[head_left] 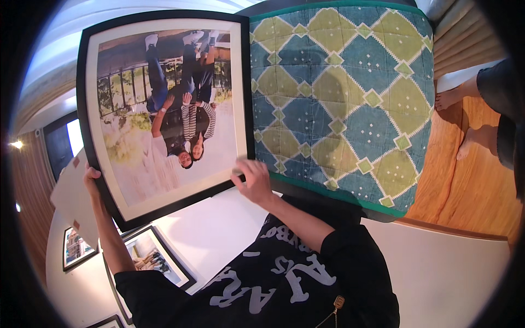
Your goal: The person assembles a picture frame by placing a backing board, inserting a photograph, and securing the frame with a stapler. They also wipe the glass surface with a cloth and handle multiple framed photos on a table.
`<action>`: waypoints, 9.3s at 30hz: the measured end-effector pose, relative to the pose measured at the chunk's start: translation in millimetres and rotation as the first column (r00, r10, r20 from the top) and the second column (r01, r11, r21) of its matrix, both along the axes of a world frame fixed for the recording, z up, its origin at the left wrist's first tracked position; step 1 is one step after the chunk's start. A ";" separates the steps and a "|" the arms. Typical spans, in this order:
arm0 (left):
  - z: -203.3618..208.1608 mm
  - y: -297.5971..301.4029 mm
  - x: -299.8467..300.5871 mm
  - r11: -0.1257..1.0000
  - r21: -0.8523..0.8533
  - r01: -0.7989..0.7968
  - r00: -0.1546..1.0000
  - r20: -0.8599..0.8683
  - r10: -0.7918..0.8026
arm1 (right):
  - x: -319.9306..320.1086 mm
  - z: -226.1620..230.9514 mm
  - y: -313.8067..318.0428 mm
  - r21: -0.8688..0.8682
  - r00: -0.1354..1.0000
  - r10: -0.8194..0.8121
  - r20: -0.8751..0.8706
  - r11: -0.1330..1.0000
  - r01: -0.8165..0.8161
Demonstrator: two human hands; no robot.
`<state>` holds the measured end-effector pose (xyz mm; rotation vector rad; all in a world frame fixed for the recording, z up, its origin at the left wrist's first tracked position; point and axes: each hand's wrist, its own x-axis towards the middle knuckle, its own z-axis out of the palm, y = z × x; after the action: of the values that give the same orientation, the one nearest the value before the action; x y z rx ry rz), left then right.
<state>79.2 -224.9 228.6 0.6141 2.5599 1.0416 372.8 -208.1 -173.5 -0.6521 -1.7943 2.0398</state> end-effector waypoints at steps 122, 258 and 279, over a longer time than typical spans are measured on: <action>-423.7 86.1 107.3 0.917 -0.291 0.273 0.941 -0.119 -0.318 | 286.0 -20.3 279.4 0.564 0.615 -0.650 0.447 0.738 0.370; -414.4 -31.9 358.4 0.871 0.025 -0.491 0.844 0.264 0.468 | -29.5 125.4 151.2 0.389 0.069 0.457 0.887 -0.657 -0.646; -417.6 28.7 511.5 0.904 0.136 -0.406 0.830 0.468 0.302 | 119.1 104.9 218.1 0.399 -0.021 0.518 0.855 -0.683 -0.611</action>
<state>590.6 -196.2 -189.1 -0.0716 2.2051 1.4268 491.9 10.0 -68.6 1.7528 -3.4025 0.1366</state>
